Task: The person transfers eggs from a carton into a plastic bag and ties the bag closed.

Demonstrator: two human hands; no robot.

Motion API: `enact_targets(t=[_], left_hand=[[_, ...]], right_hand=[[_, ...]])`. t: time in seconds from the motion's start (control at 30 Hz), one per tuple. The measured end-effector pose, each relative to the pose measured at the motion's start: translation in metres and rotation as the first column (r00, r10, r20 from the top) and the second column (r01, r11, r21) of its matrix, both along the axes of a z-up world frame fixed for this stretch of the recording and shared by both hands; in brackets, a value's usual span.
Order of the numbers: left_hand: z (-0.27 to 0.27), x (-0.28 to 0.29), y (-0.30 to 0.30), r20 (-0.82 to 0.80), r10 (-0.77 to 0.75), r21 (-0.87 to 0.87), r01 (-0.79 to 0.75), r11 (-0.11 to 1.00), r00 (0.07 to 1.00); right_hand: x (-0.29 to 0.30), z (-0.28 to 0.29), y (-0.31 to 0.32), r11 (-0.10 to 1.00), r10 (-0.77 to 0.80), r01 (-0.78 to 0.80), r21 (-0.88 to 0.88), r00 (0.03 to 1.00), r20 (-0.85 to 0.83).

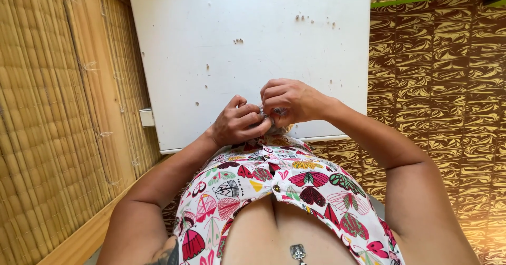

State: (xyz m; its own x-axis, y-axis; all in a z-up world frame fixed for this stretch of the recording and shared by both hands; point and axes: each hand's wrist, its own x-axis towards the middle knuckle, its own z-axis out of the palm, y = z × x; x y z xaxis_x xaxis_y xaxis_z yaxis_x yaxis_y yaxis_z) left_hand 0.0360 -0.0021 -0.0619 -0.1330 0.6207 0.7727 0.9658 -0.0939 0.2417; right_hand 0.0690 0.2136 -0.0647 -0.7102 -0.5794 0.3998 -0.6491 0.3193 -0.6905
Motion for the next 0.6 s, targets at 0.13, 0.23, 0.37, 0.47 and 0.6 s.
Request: enact_targets(t=[0.13,0.23,0.37,0.47,0.6], left_hand=[[-0.001,-0.001,-0.001,0.011,-0.012,-0.004,0.012,1.000,1.000],[-0.003,-0.001,-0.003,0.005,-0.017,-0.018,0.017,1.000,1.000],[-0.006,-0.002,-0.005,-0.007,-0.008,-0.032,0.008,0.999,1.000],[-0.006,0.002,-0.006,0.010,-0.009,-0.030,0.009,1.000,1.000],[-0.009,0.004,-0.006,0.023,-0.015,-0.026,0.015,1.000,1.000]], right_hand=[[-0.001,-0.002,0.001,0.999,0.018,-0.015,-0.048,0.999,0.051],[-0.001,-0.002,0.000,0.998,0.026,-0.021,-0.061,0.997,0.078],[0.000,-0.004,0.000,0.997,0.024,-0.015,-0.072,0.992,0.126],[0.001,0.015,0.004,0.995,0.056,-0.037,-0.096,0.979,0.197],[-0.001,0.027,0.012,0.987,0.116,-0.081,-0.137,0.957,0.267]])
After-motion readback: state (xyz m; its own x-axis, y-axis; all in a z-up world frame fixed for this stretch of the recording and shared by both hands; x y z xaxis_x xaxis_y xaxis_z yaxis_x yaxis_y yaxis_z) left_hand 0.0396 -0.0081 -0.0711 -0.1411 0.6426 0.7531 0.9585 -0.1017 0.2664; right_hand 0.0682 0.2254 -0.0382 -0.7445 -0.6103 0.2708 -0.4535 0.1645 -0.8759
